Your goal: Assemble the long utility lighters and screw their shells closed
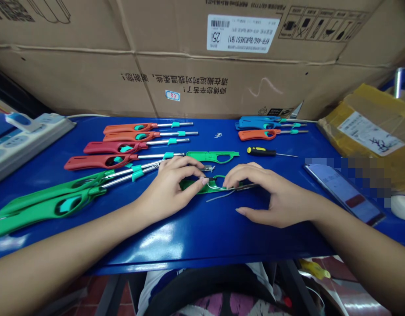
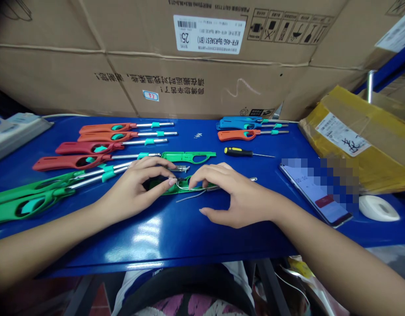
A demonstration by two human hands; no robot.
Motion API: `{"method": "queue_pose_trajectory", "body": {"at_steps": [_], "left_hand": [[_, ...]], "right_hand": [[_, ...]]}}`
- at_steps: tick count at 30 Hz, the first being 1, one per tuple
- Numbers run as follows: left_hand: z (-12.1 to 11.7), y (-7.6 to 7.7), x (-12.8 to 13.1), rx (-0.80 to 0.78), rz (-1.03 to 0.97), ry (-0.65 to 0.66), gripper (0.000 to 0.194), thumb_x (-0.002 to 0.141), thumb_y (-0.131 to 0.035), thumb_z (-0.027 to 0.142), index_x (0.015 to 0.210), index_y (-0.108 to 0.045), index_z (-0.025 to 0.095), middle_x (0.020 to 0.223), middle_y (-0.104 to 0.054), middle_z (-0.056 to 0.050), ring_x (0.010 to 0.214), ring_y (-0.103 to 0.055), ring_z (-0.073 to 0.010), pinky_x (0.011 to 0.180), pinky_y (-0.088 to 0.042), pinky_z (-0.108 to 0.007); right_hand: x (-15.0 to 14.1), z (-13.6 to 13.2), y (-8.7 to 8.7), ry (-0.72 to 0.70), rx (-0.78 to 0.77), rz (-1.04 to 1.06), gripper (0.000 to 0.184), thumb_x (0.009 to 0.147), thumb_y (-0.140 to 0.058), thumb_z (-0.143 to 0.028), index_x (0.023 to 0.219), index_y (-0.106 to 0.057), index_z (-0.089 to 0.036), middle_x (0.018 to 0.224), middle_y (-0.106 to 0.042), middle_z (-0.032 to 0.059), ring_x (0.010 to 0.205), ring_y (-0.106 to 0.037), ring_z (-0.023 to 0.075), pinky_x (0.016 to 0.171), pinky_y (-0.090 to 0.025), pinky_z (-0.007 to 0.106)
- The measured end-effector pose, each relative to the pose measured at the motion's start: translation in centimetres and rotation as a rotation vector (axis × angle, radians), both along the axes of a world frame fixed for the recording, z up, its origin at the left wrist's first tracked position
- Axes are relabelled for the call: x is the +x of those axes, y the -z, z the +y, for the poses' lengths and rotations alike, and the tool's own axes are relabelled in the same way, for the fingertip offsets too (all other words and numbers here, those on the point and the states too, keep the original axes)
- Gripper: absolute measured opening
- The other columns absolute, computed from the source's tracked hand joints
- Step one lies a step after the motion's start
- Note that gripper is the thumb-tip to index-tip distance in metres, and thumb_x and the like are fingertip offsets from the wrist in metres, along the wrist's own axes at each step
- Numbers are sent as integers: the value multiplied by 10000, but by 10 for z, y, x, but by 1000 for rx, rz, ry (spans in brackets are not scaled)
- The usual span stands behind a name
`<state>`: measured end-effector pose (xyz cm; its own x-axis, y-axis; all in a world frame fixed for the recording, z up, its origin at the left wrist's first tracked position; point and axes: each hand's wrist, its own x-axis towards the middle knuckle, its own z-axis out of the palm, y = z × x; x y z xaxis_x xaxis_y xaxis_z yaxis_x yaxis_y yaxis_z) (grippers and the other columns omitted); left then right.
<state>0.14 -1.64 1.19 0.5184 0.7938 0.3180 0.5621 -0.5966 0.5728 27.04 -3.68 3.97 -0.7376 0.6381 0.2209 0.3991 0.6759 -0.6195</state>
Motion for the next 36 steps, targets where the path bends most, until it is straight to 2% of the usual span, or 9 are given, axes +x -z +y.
{"method": "queue_pose_trajectory", "body": {"at_steps": [2,7,13,17,19,23,28,30,36], "left_hand": [[0,0,0,8,3,3,123,952,-633,328,953,-718,239,1163,-693,-25,1129,-605,-232,1010,-415,-436],[0,-1,0,34,20,30,120,933,-648,330,913,-729,245,1139,-703,-18,1099,-616,-235,1001,-417,-447],[0,-1,-4,77,56,71,110,921,-654,316,915,-732,239,1136,-701,-22,1092,-620,-229,1027,-414,-449],[0,-3,-6,117,92,94,108,929,-644,307,941,-719,230,1135,-698,-27,1079,-618,-219,1014,-421,-431],[0,-4,-6,128,108,110,112,934,-637,300,968,-714,226,1124,-702,-29,1064,-620,-217,991,-435,-416],[1,-6,-6,131,138,129,131,945,-620,298,996,-703,212,1099,-715,-38,1033,-620,-224,942,-458,-400],[1,-6,-6,128,162,136,140,946,-620,298,1016,-705,211,1081,-729,-40,1029,-629,-231,931,-471,-399],[1,-6,-7,129,168,137,148,948,-617,297,1025,-708,210,1081,-732,-43,1038,-634,-234,930,-477,-400],[1,-4,-8,139,167,140,167,950,-603,287,1044,-711,202,1085,-733,-55,1035,-649,-239,925,-498,-407]], "right_hand": [[2,1,-1,79,36,-46,389,837,-692,-193,1194,-544,-230,1177,-626,44,1046,-581,182,917,-466,318],[15,7,-7,174,215,-261,133,861,-663,-254,968,-590,-226,949,-656,12,859,-587,180,781,-439,316],[24,12,-9,155,134,-450,177,913,-633,-390,841,-609,-231,797,-654,-3,693,-562,164,615,-369,293],[21,14,-5,203,169,-398,219,945,-605,-428,864,-636,-227,835,-678,16,749,-602,182,665,-423,305],[20,17,-1,277,239,-339,161,970,-568,-354,999,-661,-226,989,-699,47,908,-644,213,768,-471,327],[21,24,8,285,301,-359,272,977,-525,-241,1216,-653,-250,1225,-648,79,1097,-634,252,890,-500,379],[21,27,9,299,234,-411,90,948,-605,-274,984,-663,-215,1027,-688,55,944,-654,229,782,-504,346],[21,26,7,317,220,-428,94,941,-625,-298,906,-645,-213,962,-685,43,878,-645,217,730,-486,332],[24,25,6,322,228,-452,82,947,-582,-245,918,-651,-212,965,-687,43,865,-631,213,744,-464,334]]}}
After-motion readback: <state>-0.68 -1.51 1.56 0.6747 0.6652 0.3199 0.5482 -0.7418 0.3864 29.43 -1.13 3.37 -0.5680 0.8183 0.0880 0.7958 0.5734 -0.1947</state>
